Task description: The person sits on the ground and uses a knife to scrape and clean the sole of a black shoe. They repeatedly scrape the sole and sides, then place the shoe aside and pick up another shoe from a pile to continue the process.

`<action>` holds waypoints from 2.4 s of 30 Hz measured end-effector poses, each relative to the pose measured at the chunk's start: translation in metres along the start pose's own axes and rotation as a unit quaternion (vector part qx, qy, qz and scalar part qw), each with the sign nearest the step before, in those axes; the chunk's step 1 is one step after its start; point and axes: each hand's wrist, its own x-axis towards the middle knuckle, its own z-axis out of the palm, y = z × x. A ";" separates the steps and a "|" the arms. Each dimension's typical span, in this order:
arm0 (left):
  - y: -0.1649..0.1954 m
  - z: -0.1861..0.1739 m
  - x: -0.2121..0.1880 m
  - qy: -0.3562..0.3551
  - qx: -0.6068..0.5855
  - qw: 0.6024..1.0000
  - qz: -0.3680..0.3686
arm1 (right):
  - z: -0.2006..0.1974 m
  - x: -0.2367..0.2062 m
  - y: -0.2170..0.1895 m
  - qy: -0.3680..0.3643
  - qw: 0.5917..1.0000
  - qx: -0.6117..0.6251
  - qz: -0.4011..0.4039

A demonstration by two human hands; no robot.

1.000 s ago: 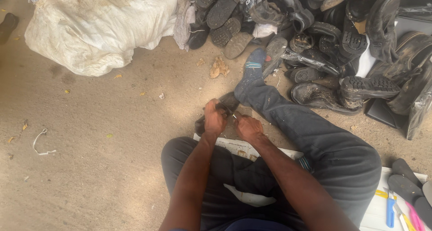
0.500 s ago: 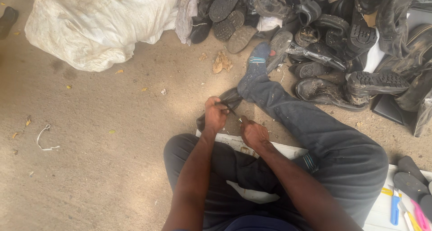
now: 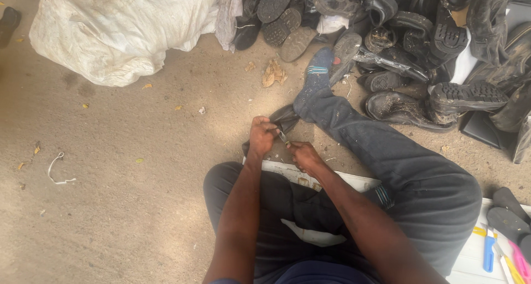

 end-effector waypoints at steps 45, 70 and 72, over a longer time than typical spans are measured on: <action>0.036 0.044 -0.047 -0.022 0.328 0.932 0.155 | -0.039 -0.031 0.023 0.100 0.933 -0.311 -0.148; 0.006 0.068 -0.052 0.022 -0.350 0.910 -0.220 | -0.015 -0.101 0.044 0.106 0.926 -0.360 -0.051; 0.003 0.069 -0.052 0.027 -0.393 0.895 -0.207 | -0.025 -0.113 0.045 0.106 0.911 -0.394 -0.061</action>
